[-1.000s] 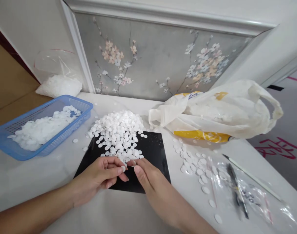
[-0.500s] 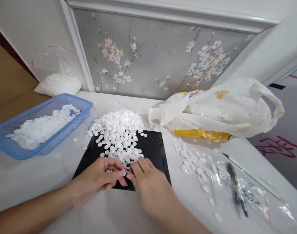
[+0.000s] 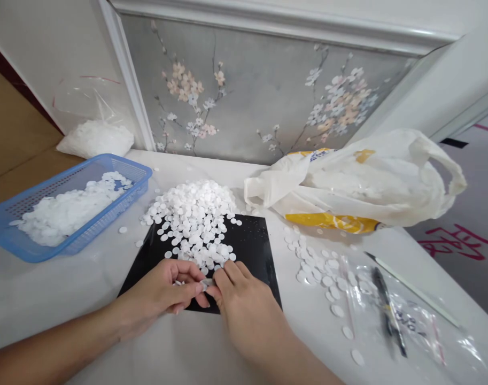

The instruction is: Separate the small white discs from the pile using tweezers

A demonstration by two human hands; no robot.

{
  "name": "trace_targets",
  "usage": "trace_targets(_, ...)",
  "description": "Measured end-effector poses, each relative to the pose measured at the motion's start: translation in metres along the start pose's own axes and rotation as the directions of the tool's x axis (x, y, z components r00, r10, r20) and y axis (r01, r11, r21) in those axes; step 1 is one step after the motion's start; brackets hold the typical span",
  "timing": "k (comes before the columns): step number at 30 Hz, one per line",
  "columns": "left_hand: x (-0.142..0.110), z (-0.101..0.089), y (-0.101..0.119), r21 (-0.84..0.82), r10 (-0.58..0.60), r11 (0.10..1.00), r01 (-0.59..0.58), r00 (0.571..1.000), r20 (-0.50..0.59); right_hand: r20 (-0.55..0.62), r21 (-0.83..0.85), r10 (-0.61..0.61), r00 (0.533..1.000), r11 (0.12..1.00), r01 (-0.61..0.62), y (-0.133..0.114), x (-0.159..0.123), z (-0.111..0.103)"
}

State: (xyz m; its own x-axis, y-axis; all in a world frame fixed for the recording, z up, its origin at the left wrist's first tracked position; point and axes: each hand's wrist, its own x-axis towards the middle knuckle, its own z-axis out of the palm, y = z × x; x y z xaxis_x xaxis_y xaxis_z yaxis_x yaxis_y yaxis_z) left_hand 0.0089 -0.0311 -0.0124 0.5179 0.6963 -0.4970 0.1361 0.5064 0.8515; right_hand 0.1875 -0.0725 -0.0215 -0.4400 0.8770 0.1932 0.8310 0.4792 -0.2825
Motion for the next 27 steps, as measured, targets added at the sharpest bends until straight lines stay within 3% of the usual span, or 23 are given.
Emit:
trace_targets(14, -0.003, 0.003, 0.007, 0.054, -0.007, 0.998, 0.007, 1.000, 0.009, -0.020, -0.008, 0.000, 1.000, 1.000, 0.000, -0.002, 0.000, 0.001)
trace_targets(18, -0.002, 0.000, 0.006, 0.050, -0.002, 0.999, 0.001, 1.000, 0.025, 0.010, 0.066, 0.195, 0.981, 0.978, -0.196, 0.010, 0.002, -0.009)
trace_targets(22, -0.003, -0.002, 0.009, 0.001, -0.033, 0.999, 0.033, 0.999, 0.034, 0.077, -0.011, 0.499, 0.863, 0.866, -0.500, 0.039, 0.004, -0.028)
trace_targets(27, -0.002, -0.005, 0.014, -0.068, -0.024, 0.997, 0.024, 1.000, -0.002, 0.196, 0.265, 0.521, 0.831, 0.787, -0.556, 0.054, 0.009, -0.029)
